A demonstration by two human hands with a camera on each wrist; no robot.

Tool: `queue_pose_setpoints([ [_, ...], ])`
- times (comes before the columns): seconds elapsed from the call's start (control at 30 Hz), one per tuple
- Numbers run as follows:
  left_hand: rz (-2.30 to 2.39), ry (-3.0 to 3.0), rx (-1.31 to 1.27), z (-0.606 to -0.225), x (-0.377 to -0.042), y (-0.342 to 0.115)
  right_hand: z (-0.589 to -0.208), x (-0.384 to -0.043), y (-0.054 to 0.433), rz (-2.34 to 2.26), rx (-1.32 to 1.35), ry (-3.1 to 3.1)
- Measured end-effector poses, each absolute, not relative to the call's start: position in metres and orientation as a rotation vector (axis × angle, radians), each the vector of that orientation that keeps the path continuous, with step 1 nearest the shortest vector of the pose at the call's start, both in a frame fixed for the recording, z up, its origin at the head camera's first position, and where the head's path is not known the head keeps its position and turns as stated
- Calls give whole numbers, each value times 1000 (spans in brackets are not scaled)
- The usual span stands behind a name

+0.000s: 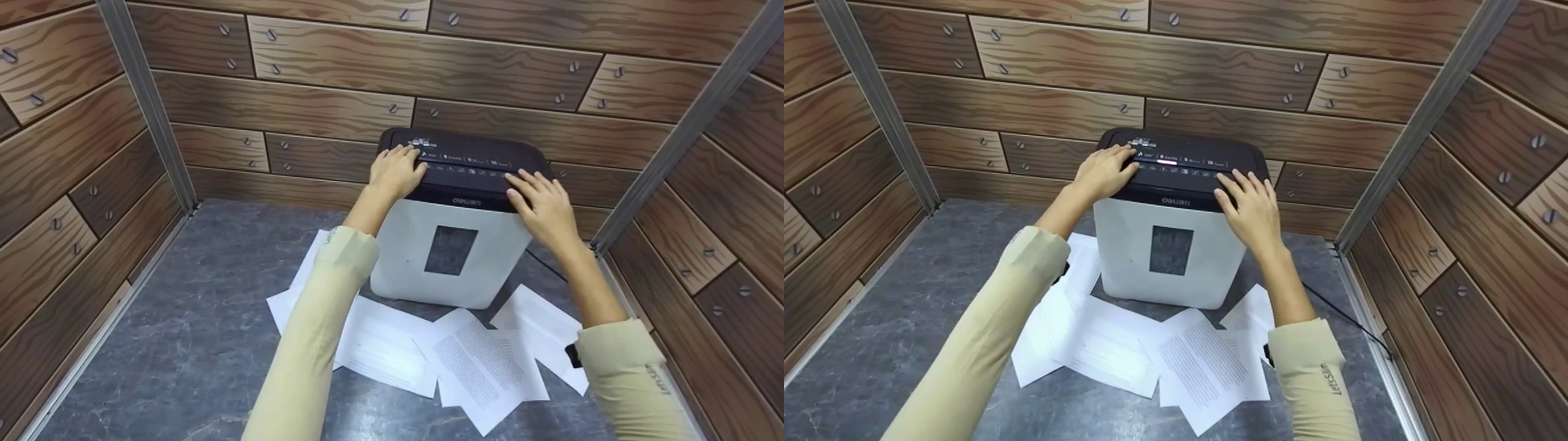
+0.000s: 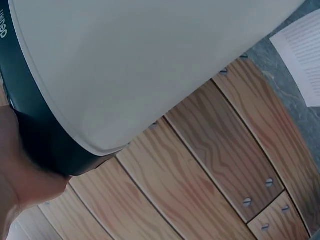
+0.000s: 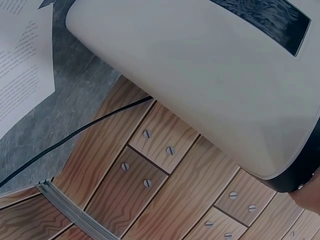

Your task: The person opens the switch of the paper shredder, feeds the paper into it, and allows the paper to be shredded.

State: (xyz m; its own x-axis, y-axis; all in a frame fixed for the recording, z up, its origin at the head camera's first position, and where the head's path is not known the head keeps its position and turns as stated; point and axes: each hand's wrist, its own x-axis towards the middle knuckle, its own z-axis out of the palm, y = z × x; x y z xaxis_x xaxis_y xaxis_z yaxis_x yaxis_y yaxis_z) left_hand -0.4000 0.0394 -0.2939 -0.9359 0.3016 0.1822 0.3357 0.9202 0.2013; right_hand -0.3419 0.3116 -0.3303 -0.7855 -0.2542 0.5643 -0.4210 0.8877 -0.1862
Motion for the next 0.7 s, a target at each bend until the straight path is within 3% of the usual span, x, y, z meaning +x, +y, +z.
queue_pose_setpoints([
  [0.47, -227, -2890, -208, -277, -413, 71, -330, -341, 319, 352, 528, -2522],
  [0.7, -207, -2797, -203, -287, -421, 75, -330, -340, 322, 348, 546, -2536],
])
